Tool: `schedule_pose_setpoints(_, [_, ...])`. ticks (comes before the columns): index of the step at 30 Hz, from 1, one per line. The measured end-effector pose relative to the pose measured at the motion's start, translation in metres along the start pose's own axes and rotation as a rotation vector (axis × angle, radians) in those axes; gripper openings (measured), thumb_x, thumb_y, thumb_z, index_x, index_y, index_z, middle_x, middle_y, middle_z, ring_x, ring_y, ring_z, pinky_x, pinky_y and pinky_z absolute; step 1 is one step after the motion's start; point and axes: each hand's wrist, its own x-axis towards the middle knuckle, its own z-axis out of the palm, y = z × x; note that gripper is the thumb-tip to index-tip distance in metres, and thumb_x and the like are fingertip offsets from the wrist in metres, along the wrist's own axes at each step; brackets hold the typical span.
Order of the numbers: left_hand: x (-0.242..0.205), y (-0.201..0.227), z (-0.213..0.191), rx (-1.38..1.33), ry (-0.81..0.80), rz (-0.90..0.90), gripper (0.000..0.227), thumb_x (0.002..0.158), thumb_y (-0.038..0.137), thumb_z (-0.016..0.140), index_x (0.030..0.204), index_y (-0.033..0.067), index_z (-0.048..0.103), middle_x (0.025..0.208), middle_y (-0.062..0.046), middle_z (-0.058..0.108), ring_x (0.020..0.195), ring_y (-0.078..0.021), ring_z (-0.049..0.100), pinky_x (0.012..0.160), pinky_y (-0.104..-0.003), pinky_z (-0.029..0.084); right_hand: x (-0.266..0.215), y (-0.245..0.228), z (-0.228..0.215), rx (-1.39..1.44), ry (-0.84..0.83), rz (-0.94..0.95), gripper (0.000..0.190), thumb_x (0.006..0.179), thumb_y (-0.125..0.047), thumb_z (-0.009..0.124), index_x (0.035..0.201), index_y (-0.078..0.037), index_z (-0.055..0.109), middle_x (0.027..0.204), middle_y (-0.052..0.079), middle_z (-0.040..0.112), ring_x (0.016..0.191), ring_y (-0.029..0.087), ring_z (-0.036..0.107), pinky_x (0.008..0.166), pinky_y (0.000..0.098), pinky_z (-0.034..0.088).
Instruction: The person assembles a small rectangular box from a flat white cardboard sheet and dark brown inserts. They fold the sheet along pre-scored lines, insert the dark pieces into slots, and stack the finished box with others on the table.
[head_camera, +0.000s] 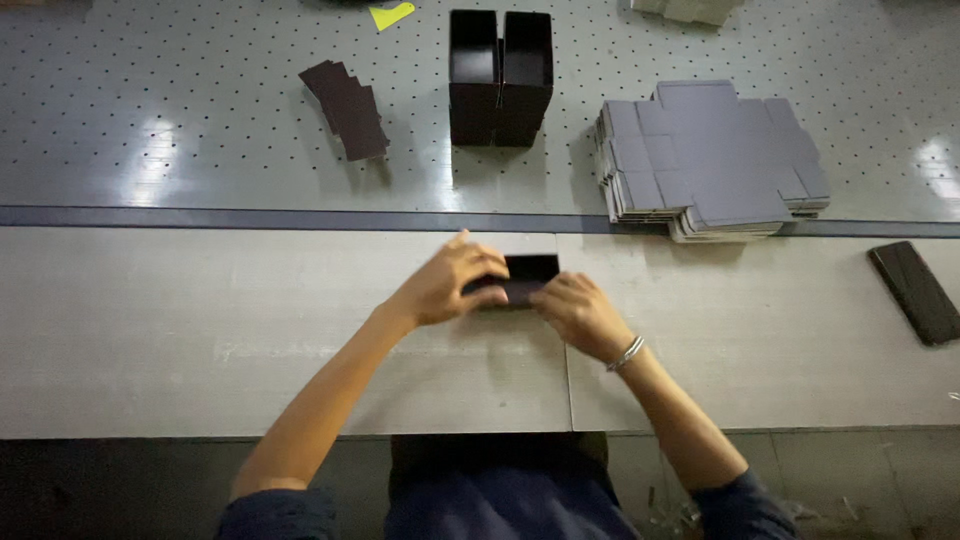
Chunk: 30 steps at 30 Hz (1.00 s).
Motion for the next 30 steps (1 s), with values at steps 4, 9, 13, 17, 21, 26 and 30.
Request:
schedule_pose_setpoints(4, [0.013,-0.032,-0.028,-0.198,0.44,-0.029,0.024,0.104,0.032,0.056,0.117,0.0172,0.069,0.125,-0.006,0.067,0.123,-0.027,0.062,0.112,-0.049,0.043,0.047,0.026,-0.038,-0.004,0.373,-0.048,0.007,0.091,0.0,0.069,0.084,-0.002,0.068,0.083,0.015,0.067,0.082,0.035,0.063,0.077,0.0417,0.05])
schedule_pose_setpoints(9, [0.077,-0.071,-0.073,-0.156,0.751,-0.168,0.056,0.105,0.05,0.059,0.15,0.0204,0.046,0.15,-0.015,0.041,0.133,-0.0391,0.051,0.109,-0.05,0.049,0.129,0.087,-0.096,-0.131,0.609,-0.082,0.015,0.099,0.007,0.063,0.105,-0.002,0.074,0.099,0.013,0.071,0.096,0.035,0.065,0.089,0.0425,0.048])
schedule_pose_setpoints(13, [0.124,-0.091,-0.103,-0.08,0.572,-0.159,0.045,0.106,0.047,0.051,0.146,0.0289,0.044,0.156,-0.017,0.024,0.143,-0.0448,0.044,0.099,-0.061,0.054,0.203,0.13,-0.096,-0.107,0.534,0.059,0.027,0.097,0.015,0.065,0.122,0.005,0.067,0.109,0.02,0.058,0.104,0.035,0.05,0.087,0.046,0.049])
schedule_pose_setpoints(17, [0.146,-0.107,-0.112,0.037,0.477,-0.147,0.024,0.1,0.022,0.067,0.123,0.0141,0.066,0.141,-0.016,0.048,0.136,-0.0391,0.046,0.102,-0.053,0.048,0.252,0.176,-0.078,-0.103,0.463,0.123,0.021,0.098,0.007,0.064,0.117,0.001,0.07,0.104,0.013,0.055,0.102,0.029,0.051,0.08,0.0417,0.059])
schedule_pose_setpoints(21, [0.144,-0.107,-0.113,0.045,0.448,-0.116,0.02,0.098,0.009,0.067,0.118,0.0097,0.069,0.123,-0.011,0.058,0.094,-0.027,0.063,0.084,-0.043,0.052,0.277,0.194,-0.061,-0.042,0.393,0.231,0.02,0.1,0.003,0.062,0.116,-0.005,0.071,0.099,0.008,0.053,0.098,0.027,0.05,0.075,0.0391,0.056])
schedule_pose_setpoints(26, [0.145,-0.113,-0.114,-0.028,0.418,-0.137,0.024,0.1,-0.001,0.055,0.118,0.0084,0.068,0.118,-0.012,0.062,0.121,-0.0309,0.054,0.093,-0.044,0.05,0.288,0.204,-0.042,-0.04,0.367,0.224,0.021,0.098,0.002,0.061,0.114,-0.006,0.072,0.102,0.01,0.053,0.102,0.027,0.051,0.068,0.04,0.058])
schedule_pose_setpoints(30, [0.147,-0.123,-0.109,-0.025,0.476,-0.121,0.026,0.097,-0.007,0.056,0.115,0.0068,0.07,0.12,-0.017,0.065,0.125,-0.0336,0.055,0.1,-0.046,0.05,0.289,0.2,-0.039,-0.131,0.411,0.162,0.018,0.098,0.004,0.065,0.112,-0.003,0.072,0.106,0.01,0.049,0.1,0.027,0.052,0.053,0.0354,0.061])
